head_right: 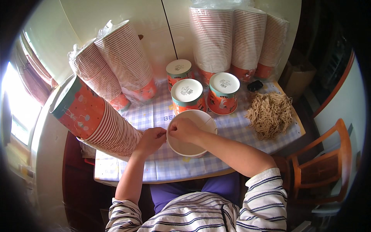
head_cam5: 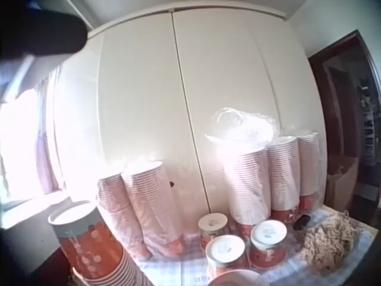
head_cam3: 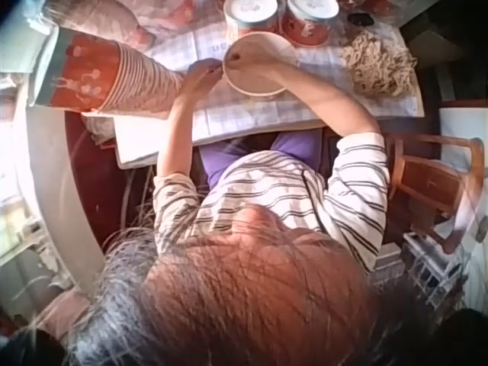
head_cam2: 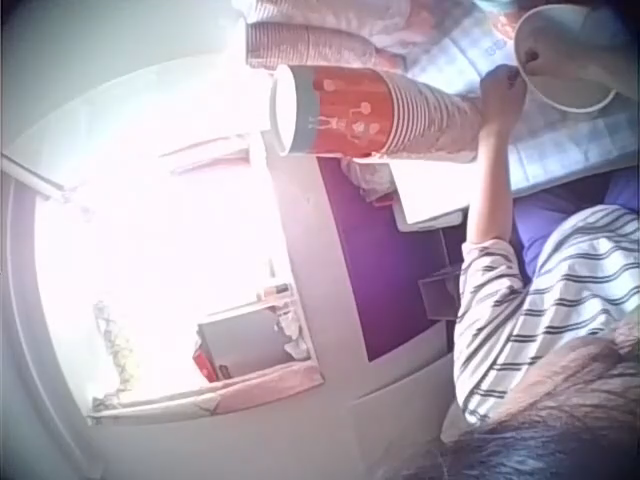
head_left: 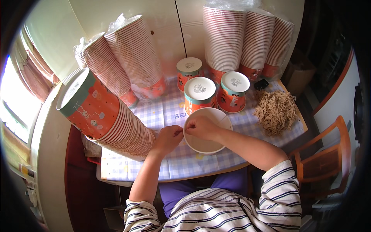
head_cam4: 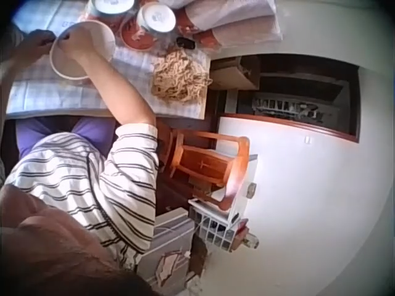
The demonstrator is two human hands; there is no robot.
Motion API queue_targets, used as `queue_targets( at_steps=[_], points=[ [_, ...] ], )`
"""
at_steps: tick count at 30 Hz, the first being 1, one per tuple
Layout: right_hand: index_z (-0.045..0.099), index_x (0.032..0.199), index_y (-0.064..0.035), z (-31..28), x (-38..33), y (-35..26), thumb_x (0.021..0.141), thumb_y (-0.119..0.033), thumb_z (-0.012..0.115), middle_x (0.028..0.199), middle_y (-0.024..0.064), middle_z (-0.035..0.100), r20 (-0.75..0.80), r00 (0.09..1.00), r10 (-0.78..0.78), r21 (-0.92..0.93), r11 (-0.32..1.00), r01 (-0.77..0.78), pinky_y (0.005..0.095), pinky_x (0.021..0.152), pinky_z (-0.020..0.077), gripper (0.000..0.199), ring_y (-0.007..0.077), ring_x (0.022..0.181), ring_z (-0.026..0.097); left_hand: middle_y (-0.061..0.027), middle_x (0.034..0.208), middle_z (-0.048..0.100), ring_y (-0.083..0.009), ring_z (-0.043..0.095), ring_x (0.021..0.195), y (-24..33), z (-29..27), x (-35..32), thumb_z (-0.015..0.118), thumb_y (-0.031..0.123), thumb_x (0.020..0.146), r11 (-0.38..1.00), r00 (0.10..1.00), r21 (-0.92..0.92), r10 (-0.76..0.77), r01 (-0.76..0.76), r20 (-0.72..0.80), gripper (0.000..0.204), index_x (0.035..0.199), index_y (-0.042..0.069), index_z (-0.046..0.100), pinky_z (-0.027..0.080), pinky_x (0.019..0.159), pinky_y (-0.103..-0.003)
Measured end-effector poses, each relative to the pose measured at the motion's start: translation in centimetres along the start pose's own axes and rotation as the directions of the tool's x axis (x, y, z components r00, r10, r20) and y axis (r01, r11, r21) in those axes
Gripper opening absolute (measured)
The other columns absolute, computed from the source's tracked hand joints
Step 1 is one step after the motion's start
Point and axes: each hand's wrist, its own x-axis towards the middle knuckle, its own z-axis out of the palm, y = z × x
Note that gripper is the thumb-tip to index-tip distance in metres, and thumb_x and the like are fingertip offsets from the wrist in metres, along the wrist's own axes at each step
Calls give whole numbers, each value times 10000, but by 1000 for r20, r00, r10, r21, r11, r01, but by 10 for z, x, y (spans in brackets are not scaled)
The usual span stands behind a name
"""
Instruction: The person is stacking paper cups and attaching strings to them as part of a manufacturing or packaging process.
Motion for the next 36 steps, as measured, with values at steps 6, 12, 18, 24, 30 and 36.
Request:
queue_targets(
  at_steps=[6, 12, 18, 24, 30, 36],
  points=[
    [687, 902, -67, -19, -25, -44, 740, -331, 666, 852, 143, 676, 231, 969, 88, -91, 993, -69, 385, 722, 505, 310, 288, 808, 650, -117, 832, 687, -172, 657, 766, -13, 0, -12, 581, 181, 860, 987, 990, -97, -126, 131, 58, 242, 958, -26, 658, 507, 710, -304],
    [646, 1059, -61, -23, -73, -58, 733, -373, 673, 914, 115, 659, 296, 955, -32, -383, 912, 149, 382, 759, 495, 451, 276, 856, 637, -62, 922, 645, -129, 600, 866, -40, 18, -48, 599, 84, 876, 777, 967, -609, -2, 162, 255, 141, 951, -34, 619, 485, 792, -262],
    [649, 1042, -54, -47, -86, -56, 706, -311, 682, 917, 128, 652, 394, 917, -60, -351, 912, 211, 394, 756, 496, 424, 284, 856, 636, -69, 941, 630, -125, 586, 868, -36, 28, -77, 616, 60, 871, 738, 967, -664, 237, -120, 89, 105, 931, -26, 613, 473, 777, -270],
    [652, 1022, -57, -57, -84, -62, 728, -215, 691, 895, 109, 651, 365, 931, -12, -286, 950, 124, 366, 723, 498, 336, 261, 818, 638, -98, 941, 616, -163, 571, 911, -23, 39, -95, 605, 25, 844, 711, 944, -622, 273, -327, -185, 45, 863, -11, 624, 454, 781, -286],
    [661, 965, -64, -36, -76, -67, 783, -95, 658, 849, 78, 654, 65, 898, -435, -139, 887, 440, 315, 679, 494, 185, 211, 761, 637, -124, 978, 633, -174, 565, 938, -15, 44, -97, 565, 60, 867, 549, 961, -790, 120, -272, -248, 90, 847, 1, 630, 425, 827, -295],
    [667, 913, -62, -32, -67, -92, 786, -85, 635, 806, 77, 659, 206, 914, -350, 15, 935, 355, 307, 646, 488, 133, 191, 707, 627, -124, 970, 662, -151, 577, 917, -15, 47, -91, 549, 91, 899, 338, 982, -923, 27, -186, -187, 124, 881, 0, 632, 403, 844, -284]
  ],
)
